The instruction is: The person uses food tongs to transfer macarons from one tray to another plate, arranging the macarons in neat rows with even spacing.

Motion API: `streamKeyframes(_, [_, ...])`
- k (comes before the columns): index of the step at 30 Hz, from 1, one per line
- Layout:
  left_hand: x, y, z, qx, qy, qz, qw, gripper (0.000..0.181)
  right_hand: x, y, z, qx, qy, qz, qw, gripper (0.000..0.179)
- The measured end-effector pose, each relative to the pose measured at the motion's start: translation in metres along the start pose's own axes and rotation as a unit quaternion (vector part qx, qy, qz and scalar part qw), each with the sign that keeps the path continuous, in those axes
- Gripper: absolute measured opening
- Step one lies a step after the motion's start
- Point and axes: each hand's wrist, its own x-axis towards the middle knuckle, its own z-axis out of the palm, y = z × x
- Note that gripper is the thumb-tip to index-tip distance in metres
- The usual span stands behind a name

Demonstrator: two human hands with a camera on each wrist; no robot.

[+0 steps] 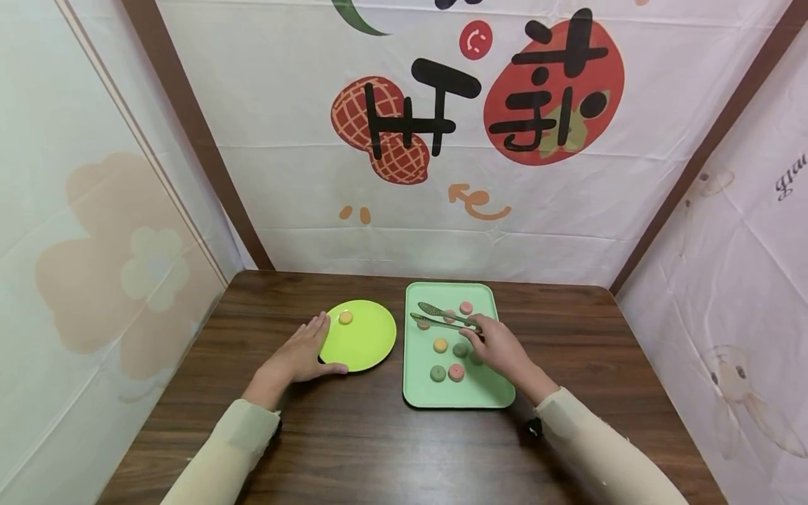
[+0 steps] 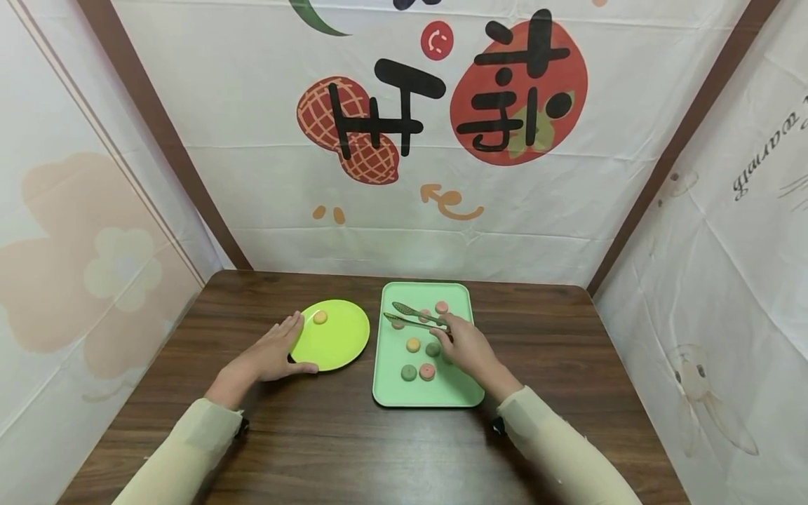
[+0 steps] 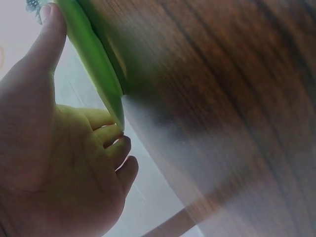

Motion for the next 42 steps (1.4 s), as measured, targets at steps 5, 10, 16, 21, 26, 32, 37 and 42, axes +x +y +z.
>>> streamKeyframes(5, [-0.0014, 0.0014, -0.0007, -0.003, -0.003, -0.002, 1.0, 0.13, -0.0038, 0.0014, -0.0002, -0.002, -0.006, 0.003, 1.0, 0.035])
streamKeyframes(10, [-0.0026, 0.0026, -0.0019, -0.006, -0.003, -0.004, 1.0, 0.13, -0.0045, 0.0037, 0.0011, -0.013, -0.004, 0.0, 0.9999, 0.037])
streamKeyframes(16, [-0.0023, 0.0036, -0.0025, -0.007, -0.003, -0.005, 1.0, 0.129, -0.0049, 0.005, 0.0019, -0.021, 0.005, -0.004, 0.9998, 0.036])
streamKeyframes(21, [-0.0021, 0.003, -0.0022, -0.006, -0.003, -0.005, 1.0, 0.13, -0.0056, 0.0049, 0.0023, -0.02, 0.004, -0.002, 0.9998, 0.035])
streamKeyframes(26, [-0.0023, 0.0019, -0.0001, -0.008, -0.004, -0.004, 1.0, 0.13, -0.0062, 0.006, 0.0031, -0.021, -0.002, 0.002, 0.9998, 0.035])
streamKeyframes(32, [-0.0021, 0.0021, -0.0001, -0.009, -0.005, -0.005, 0.9999, 0.13, -0.0055, 0.0075, 0.0039, -0.019, -0.005, 0.003, 0.9998, 0.035])
streamKeyframes(37, [-0.002, 0.0028, -0.0016, -0.009, -0.005, -0.005, 0.9999, 0.13, -0.0053, 0.0076, 0.0033, -0.018, -0.007, 0.004, 0.9998, 0.035])
streamKeyframes(42, [-0.0012, 0.0021, -0.0004, -0.007, -0.006, -0.004, 0.9999, 0.13, -0.0054, 0.0083, 0.0032, -0.021, -0.004, 0.001, 0.9998, 0.031])
